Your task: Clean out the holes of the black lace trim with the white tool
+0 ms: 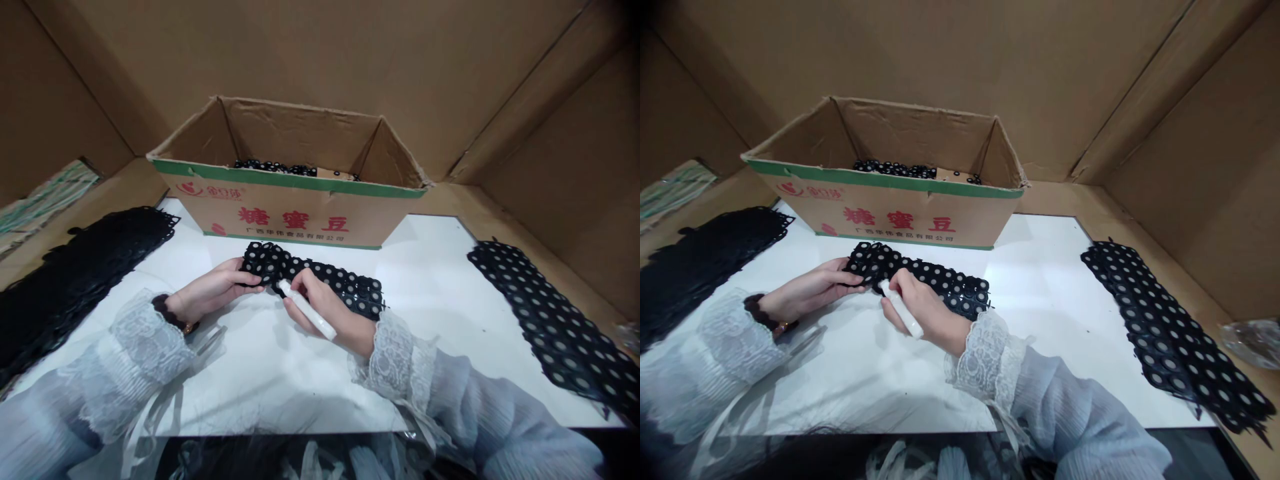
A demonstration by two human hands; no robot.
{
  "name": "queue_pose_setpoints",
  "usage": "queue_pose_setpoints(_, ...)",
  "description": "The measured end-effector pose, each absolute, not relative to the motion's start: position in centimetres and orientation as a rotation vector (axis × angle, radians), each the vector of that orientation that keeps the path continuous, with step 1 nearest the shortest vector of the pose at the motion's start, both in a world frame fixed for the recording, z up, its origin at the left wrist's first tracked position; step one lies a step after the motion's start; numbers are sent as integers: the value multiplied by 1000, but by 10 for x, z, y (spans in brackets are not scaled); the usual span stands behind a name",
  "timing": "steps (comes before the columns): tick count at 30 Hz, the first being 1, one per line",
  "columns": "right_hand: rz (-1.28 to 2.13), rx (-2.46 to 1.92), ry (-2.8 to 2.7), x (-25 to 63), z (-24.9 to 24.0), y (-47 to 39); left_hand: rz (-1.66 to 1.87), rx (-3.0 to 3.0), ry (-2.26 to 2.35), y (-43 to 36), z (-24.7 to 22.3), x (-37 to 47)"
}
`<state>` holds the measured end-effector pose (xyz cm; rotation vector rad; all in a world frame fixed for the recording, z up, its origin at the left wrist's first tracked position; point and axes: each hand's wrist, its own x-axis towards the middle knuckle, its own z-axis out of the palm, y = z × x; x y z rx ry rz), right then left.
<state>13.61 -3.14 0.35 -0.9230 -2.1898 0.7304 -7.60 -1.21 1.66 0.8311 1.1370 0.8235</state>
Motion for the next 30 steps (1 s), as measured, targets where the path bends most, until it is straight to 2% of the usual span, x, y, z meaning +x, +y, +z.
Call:
queue_pose_setpoints(24,446,-774,-2418,132,-3,-39,667,1132,1257,-17,20,-82)
queue_pose_setpoints(30,217,-782,-2501,126,-6,-38,708,1162,1261,-19,18,-80)
